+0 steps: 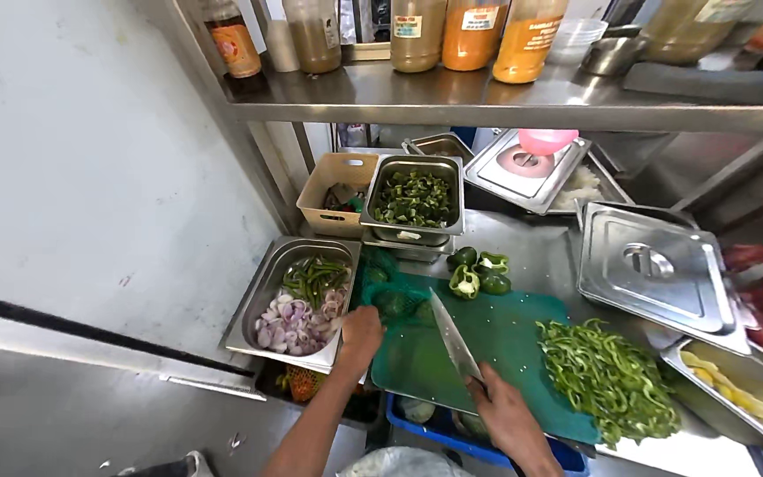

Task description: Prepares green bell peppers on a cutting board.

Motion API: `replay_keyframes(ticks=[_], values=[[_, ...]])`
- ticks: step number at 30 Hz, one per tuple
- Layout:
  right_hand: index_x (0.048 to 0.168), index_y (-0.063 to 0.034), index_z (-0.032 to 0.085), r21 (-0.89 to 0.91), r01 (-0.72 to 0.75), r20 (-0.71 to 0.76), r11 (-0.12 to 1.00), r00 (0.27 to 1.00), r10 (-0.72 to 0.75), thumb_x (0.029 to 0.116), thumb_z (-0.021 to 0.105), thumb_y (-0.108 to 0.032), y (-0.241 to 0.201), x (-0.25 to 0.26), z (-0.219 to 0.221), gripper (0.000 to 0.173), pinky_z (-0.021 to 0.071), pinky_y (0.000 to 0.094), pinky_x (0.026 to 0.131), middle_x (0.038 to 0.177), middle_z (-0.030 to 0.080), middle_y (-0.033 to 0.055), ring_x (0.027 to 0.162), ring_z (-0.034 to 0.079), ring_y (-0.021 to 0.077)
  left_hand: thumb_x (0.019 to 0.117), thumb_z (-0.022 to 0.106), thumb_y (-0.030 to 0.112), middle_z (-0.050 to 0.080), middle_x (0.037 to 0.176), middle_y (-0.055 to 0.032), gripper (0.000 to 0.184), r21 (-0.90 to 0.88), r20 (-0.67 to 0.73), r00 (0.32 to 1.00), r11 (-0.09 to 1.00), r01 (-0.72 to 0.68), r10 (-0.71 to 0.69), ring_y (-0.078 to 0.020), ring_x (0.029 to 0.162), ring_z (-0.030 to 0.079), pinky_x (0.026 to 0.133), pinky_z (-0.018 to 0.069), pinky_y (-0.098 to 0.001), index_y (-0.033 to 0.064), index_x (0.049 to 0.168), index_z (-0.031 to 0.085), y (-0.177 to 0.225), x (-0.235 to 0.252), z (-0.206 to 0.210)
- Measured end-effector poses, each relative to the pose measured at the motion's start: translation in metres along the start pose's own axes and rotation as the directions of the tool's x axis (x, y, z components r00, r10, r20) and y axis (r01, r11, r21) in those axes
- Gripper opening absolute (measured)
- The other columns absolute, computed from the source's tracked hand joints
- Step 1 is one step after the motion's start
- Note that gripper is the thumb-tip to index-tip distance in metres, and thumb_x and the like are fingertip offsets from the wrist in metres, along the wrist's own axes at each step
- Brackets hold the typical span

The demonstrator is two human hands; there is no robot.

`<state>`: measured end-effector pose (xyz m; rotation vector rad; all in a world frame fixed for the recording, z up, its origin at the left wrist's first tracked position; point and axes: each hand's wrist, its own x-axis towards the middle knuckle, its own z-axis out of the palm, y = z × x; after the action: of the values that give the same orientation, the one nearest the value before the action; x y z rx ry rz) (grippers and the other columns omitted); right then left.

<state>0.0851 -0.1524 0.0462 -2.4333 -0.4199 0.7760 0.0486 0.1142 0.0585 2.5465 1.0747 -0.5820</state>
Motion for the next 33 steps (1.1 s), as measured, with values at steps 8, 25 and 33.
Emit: replay_keyframes(ticks=[8, 25, 33], values=[[0.125, -0.0055, 0.066, -0.308, -0.074, 0.119, 0.949, 0.986, 0.115, 0.1033, 0.056, -0.032, 0.055, -0.032, -0.039, 0.035, 0.0513, 0.0663, 0.089, 0.110, 0.071, 0.0243, 0.106, 0.068, 0.0452, 0.0814, 0.079, 0.056, 0.050, 0.150, -0.0198, 0.065, 0.196, 0.157, 0.973, 0.961, -0.196, 0.166, -0.0431, 0.144, 0.039, 0.112, 0.0384, -0.0652, 0.0041, 0.121, 0.071, -0.035, -0.035, -0.027], [0.132, -0.0117, 0.058, 0.042, 0.063, 0.017, 0.997, 0.998, -0.064, 0.1076, 0.051, -0.034, -0.006, 0.005, -0.025, 0.034, 0.0581, 0.0498, 0.065, 0.090, 0.067, 0.0128, 0.069, 0.067, 0.0277, 0.1022, 0.062, 0.027, 0.070, 0.117, -0.0139, 0.026, -0.176, -0.280, 0.900, 0.904, -0.389, 0.333, -0.0301, 0.112, 0.067, 0.101, 0.0538, -0.0497, 0.0076, 0.115, 0.075, 0.007, 0.018, -0.002], [0.134, -0.0084, 0.057, -0.025, 0.223, 0.121, 0.975, 0.968, -0.218, 0.1080, 0.047, -0.030, -0.082, 0.062, 0.008, 0.036, 0.0553, 0.0519, 0.088, 0.107, 0.069, 0.0166, 0.099, 0.069, 0.0319, 0.1035, 0.060, 0.030, 0.072, 0.116, -0.0081, 0.027, -0.171, -0.247, 0.838, 0.829, -0.532, 0.487, -0.0217, 0.109, 0.069, 0.101, 0.0549, -0.0446, 0.0102, 0.117, 0.074, -0.012, -0.014, -0.003]])
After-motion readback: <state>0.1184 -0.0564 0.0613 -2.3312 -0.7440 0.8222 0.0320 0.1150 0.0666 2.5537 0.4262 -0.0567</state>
